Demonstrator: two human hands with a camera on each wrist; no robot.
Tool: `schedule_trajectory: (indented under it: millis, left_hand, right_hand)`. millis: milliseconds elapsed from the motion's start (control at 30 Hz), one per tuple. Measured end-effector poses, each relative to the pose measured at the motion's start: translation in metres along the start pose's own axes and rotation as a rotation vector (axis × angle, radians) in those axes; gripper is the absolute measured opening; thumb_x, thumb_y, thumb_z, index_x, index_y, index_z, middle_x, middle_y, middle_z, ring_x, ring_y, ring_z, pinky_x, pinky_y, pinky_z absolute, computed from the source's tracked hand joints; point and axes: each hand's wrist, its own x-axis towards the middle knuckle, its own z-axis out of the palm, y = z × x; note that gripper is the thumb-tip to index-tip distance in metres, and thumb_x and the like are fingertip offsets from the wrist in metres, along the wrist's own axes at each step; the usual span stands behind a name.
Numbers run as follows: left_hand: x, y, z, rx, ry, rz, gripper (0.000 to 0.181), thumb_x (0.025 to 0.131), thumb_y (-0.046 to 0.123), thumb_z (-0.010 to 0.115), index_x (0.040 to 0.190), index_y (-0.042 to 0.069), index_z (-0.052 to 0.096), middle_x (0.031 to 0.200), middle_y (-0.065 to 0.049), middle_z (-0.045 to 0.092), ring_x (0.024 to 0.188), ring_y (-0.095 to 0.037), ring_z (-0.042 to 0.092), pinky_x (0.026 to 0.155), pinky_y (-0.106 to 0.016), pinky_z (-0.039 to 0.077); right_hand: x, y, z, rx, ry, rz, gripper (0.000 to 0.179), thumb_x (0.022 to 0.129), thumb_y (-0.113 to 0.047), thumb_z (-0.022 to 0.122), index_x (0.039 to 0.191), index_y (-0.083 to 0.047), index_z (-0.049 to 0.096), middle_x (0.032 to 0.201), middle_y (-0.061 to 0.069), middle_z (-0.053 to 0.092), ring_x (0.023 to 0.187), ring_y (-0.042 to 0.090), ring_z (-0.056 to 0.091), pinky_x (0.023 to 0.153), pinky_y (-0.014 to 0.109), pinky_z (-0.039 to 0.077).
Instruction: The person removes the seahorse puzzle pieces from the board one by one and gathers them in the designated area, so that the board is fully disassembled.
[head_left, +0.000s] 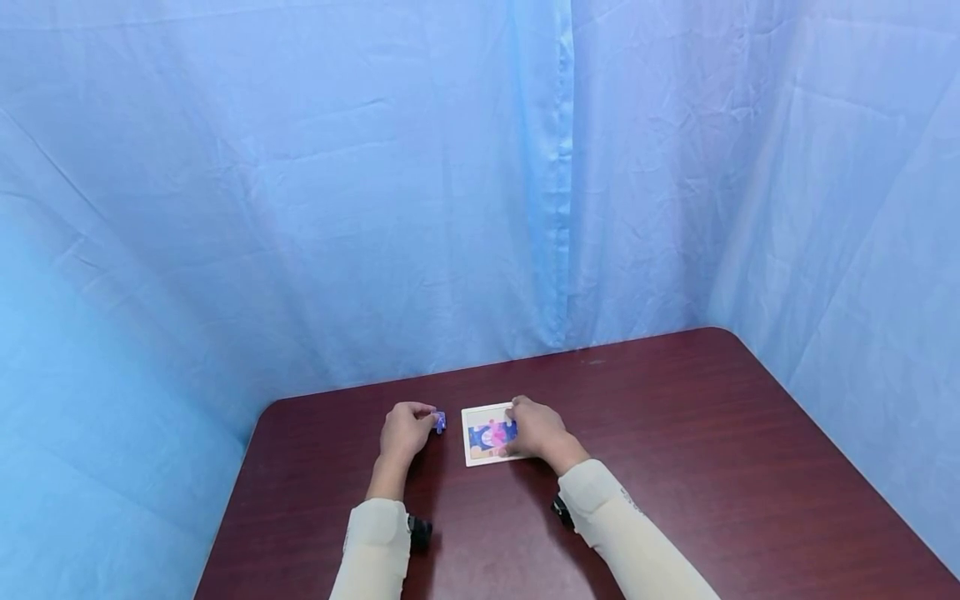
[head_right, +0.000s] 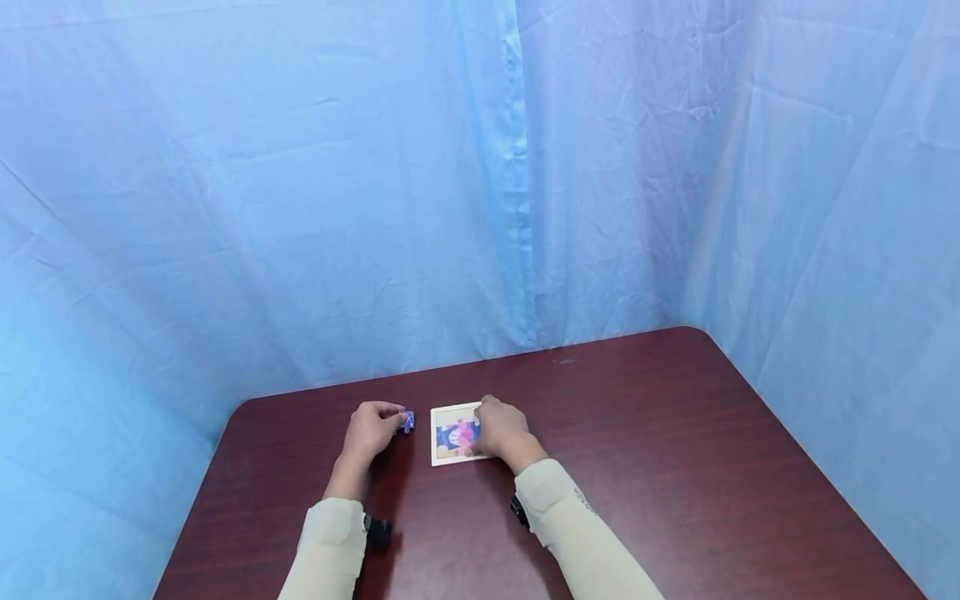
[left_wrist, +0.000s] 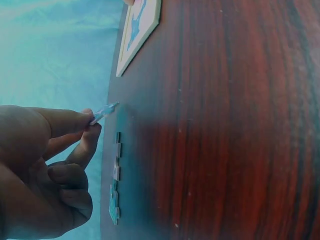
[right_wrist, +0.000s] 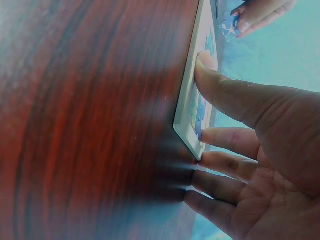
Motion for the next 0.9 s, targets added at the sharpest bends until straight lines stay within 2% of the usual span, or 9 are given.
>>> schedule_trajectory:
  millis: [200,467,633,900]
  left_hand:
    - [-0.001,0.001,0.001,0.064,0.018,0.005,0.018,0.096,0.024,0.077,0.108,0.011,0.082,0.105,-0.008,0.081,0.094,-0.026,0.074,0.084,-0.051,0.057]
    - [0.001,0.003,0.004,0.117,0.020,0.016,0.013,0.096,0.024,0.078,0.099,0.011,0.079,0.094,-0.005,0.079,0.080,-0.020,0.069,0.074,-0.047,0.055]
    - [0.002,0.003,0.007,0.147,0.030,0.026,0.013,0.095,0.025,0.080,0.098,0.012,0.081,0.098,-0.007,0.080,0.084,-0.023,0.071,0.077,-0.049,0.057]
    - [0.003,0.005,0.011,0.176,0.036,0.002,0.015,0.094,0.025,0.080,0.099,0.011,0.082,0.099,-0.008,0.080,0.085,-0.024,0.073,0.080,-0.049,0.058]
  right_hand:
    - [0.000,0.000,0.000,0.009,-0.001,0.004,0.069,0.078,-0.037,0.095,0.134,-0.004,0.071,0.151,0.017,0.060,0.132,0.031,0.064,0.108,0.048,0.054]
    - [0.000,-0.001,0.000,0.008,-0.002,0.002,0.068,0.078,-0.037,0.095,0.134,-0.005,0.072,0.150,0.017,0.060,0.132,0.031,0.064,0.109,0.048,0.054]
    - [0.000,-0.002,-0.001,0.006,-0.001,-0.001,0.068,0.078,-0.037,0.094,0.134,-0.005,0.072,0.150,0.017,0.060,0.132,0.032,0.064,0.108,0.048,0.054]
    - [-0.001,-0.002,-0.002,-0.001,0.001,0.003,0.068,0.078,-0.037,0.094,0.134,-0.005,0.072,0.150,0.016,0.060,0.131,0.031,0.064,0.108,0.048,0.054]
